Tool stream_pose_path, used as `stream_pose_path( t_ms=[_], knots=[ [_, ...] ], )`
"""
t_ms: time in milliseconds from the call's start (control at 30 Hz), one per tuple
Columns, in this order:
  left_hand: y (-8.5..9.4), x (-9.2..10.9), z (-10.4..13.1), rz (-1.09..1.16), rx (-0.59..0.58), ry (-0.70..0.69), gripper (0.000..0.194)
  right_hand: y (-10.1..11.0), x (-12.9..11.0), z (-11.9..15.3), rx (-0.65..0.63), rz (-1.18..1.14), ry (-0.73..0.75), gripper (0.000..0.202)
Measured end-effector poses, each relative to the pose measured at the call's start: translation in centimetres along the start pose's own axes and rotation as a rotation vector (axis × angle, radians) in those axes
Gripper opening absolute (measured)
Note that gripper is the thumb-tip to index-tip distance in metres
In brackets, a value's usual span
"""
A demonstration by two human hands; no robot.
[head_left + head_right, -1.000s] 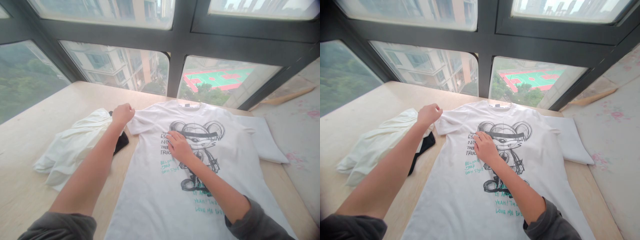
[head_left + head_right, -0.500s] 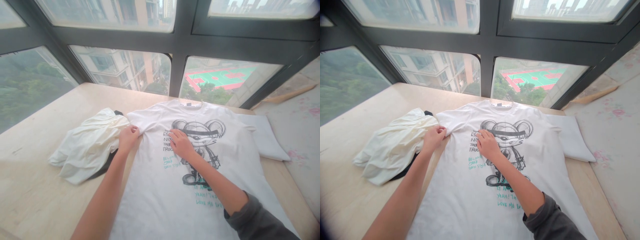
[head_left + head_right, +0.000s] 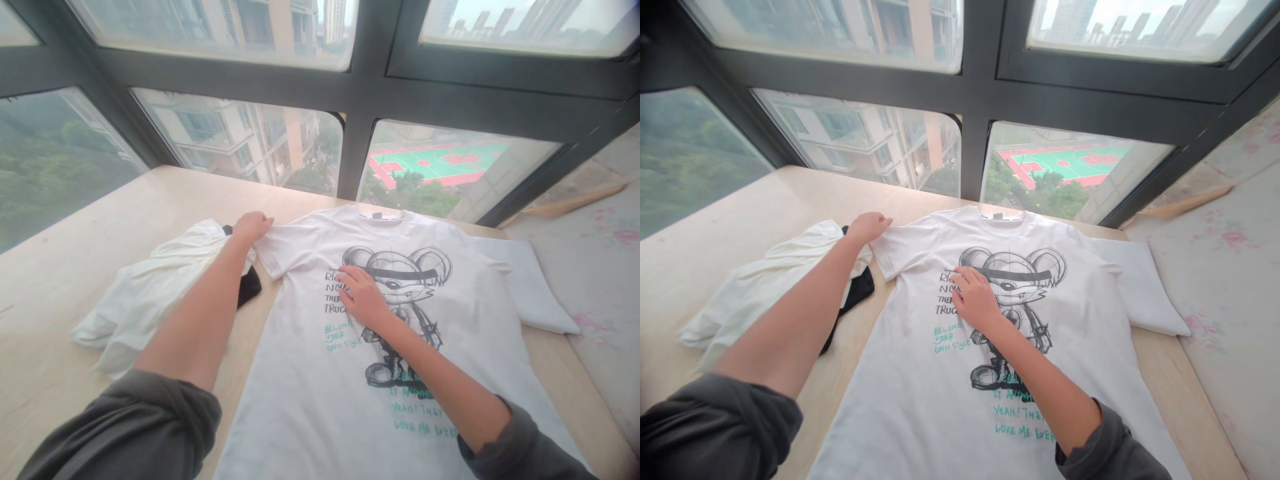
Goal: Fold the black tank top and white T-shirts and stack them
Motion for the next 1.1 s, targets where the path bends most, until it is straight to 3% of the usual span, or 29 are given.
stream_pose_path(
  t_ms=[100, 200, 333, 433, 633, 767, 867, 1000, 1100],
  knots=[
    [-0.1, -0.5, -2.5, -0.02, -0.082, -0.066, 0.037, 1.0, 1.0, -3.7, -0.018, -0.073, -0.13, 0.027],
    [-0.2, -0.5, -3.2, -0.022, -0.119, -0.149, 0.029, 1.3, 2.7, -10.7, -0.037, -0.034, -0.154, 0.029],
    [-0.2, -0.5, -2.7, 0.003, -0.155, -0.214, 0.032, -0.2, 5.2, -19.9, -0.13, 0.116, -0.151, 0.03],
    [0.0, -1.2, -2.1, 0.027, -0.178, -0.232, 0.036, -1.7, 6.4, -23.4, -0.164, 0.148, -0.164, 0.027],
    [0.7, -2.7, -1.9, 0.087, -0.167, -0.249, 0.023, -2.3, 7.7, -24.4, -0.161, 0.174, -0.157, 0.024],
    [0.8, -2.3, -2.3, 0.102, -0.013, -0.223, 0.023, -2.1, 8.2, -24.1, -0.004, 0.18, -0.229, 0.025],
    [0.0, -1.8, -2.4, 0.084, 0.071, -0.167, 0.026, -2.6, 8.2, -23.7, 0.034, 0.208, -0.311, 0.026],
    [-1.0, -1.9, -2.0, 0.053, 0.058, -0.053, 0.031, -3.5, 7.4, -22.9, 0.022, 0.263, -0.322, 0.027],
    [-0.9, -2.6, -1.3, 0.086, -0.037, -0.012, 0.04, -3.8, 6.3, -21.8, 0.028, 0.276, -0.258, 0.031]
  ],
)
Point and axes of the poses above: each hand's wrist, its own z-axis away from the middle knuckle, its own y-axis out of the back of the hand, x = y × z, the point moved 1 cm from there along -z, towards the middle knuckle, and after that the axes turned 6 degrees about -z, right-handed, at the moved point
